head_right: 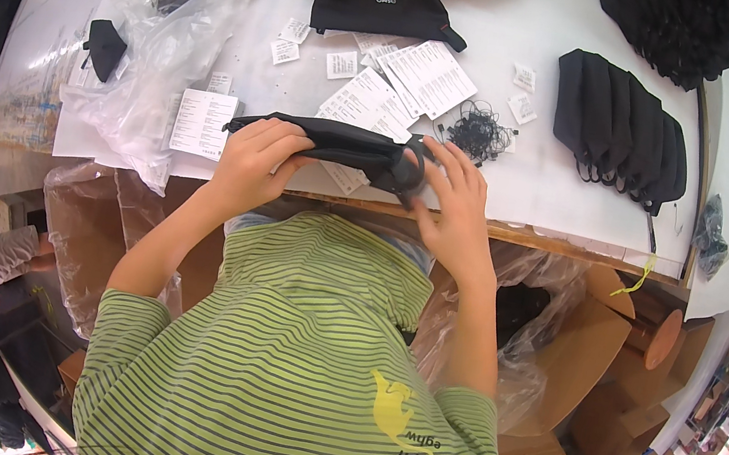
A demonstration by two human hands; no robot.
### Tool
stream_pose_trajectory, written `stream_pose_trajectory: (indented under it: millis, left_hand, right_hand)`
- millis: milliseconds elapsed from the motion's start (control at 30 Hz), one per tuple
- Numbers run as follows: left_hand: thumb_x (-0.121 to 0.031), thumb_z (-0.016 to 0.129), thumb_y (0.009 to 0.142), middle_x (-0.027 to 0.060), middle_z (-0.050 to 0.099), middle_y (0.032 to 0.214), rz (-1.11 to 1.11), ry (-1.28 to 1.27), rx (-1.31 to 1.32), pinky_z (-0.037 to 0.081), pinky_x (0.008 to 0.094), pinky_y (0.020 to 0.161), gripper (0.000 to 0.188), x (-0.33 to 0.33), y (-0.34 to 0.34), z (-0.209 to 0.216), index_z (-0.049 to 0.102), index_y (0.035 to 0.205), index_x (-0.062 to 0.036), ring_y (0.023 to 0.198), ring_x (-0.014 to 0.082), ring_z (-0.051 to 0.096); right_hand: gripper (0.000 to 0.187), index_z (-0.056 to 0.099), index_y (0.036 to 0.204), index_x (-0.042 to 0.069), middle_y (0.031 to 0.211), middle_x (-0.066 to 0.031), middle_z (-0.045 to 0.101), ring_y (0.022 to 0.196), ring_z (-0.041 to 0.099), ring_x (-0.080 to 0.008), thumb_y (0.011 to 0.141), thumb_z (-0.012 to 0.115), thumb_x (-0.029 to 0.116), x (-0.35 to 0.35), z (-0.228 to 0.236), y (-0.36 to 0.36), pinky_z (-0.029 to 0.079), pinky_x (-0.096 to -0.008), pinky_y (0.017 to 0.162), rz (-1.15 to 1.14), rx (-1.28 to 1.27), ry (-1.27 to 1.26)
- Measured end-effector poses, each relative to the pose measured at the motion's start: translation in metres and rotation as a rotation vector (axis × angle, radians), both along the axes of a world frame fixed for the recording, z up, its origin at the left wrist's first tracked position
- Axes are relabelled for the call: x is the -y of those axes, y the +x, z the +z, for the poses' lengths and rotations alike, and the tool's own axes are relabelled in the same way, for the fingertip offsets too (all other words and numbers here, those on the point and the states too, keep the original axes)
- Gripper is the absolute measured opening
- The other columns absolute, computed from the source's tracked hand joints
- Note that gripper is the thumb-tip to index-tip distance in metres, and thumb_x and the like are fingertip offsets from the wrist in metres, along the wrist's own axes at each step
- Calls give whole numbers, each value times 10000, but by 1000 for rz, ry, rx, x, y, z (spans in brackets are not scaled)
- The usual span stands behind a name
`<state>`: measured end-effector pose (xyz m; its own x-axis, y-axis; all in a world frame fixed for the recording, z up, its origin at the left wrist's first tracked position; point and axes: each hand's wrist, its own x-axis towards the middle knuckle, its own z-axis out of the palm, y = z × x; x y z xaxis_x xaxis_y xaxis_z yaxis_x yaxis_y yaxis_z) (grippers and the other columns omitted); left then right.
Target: Put plastic tags on black pouches and stack them.
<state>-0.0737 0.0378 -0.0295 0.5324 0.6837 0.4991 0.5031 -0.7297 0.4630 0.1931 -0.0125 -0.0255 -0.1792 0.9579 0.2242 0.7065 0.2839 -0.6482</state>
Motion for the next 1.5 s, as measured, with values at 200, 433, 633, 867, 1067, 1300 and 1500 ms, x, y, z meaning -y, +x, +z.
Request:
stream_pose_trajectory:
  millis: [200, 433, 633, 867, 1067, 1300, 1500]
  left_hand:
    - [-96, 699, 705, 126, 598, 1114, -2, -74, -131, 506, 359, 712, 196, 16, 6, 28, 570, 841, -38, 891, 296, 616]
    - [-130, 689, 767, 134, 518, 1271, 48, -254, -28, 502, 359, 759, 217, 30, -3, 53, 518, 824, -9, 955, 324, 587]
    - [-183, 642, 828, 130, 561, 885, -55, -768, -54, 436, 404, 646, 230, 41, -26, 59, 494, 918, -32, 723, 315, 570]
    - [-274, 614, 862, 130, 559, 708, -394, -1236, -127, 390, 344, 576, 283, 46, -14, 50, 487, 942, -34, 618, 271, 524]
    - [-273, 615, 857, 133, 575, 734, -466, -1250, -189, 394, 345, 585, 282, 42, 1, 43, 529, 980, -34, 629, 278, 530]
    - [-273, 601, 860, 145, 574, 736, -487, -1223, -211, 400, 367, 596, 283, 42, 5, 42, 525, 990, -33, 645, 303, 538]
    - [-215, 644, 829, 158, 598, 842, -335, -1148, -185, 441, 361, 692, 235, 44, 4, 46, 585, 955, -26, 786, 312, 583]
  right_hand:
    - [250, 624, 892, 85, 1242, -61, 554, 1194, 476, -293, 667, 734, 75, -7, -15, 5, 331, -424, 984, 66, 192, 145]
    - [249, 582, 957, 59, 910, -54, 621, 814, 577, -180, 749, 718, 39, 5, 0, 31, 408, -296, 759, -73, -192, -74]
    - [181, 499, 960, 122, 759, 3, 573, 539, 453, -68, 876, 649, 179, 25, -6, 65, 339, -212, 509, 290, -1551, -375]
    - [456, 502, 1234, 43, 905, -2, 645, 608, 493, -106, 944, 518, 395, 21, 13, 21, 388, -253, 572, -386, -2090, -235]
    - [201, 550, 797, 105, 590, 55, 421, 508, 282, -47, 949, 554, 236, -18, 6, -14, 239, -214, 467, -803, -1736, -261]
    - [237, 582, 824, 59, 581, 54, 434, 443, 307, -47, 933, 581, 270, -15, -16, -20, 214, -205, 403, -687, -1580, -258]
    - [256, 630, 716, 51, 540, 66, 445, 451, 277, -37, 900, 636, 229, -10, -4, -6, 208, -209, 427, -622, -1078, -208]
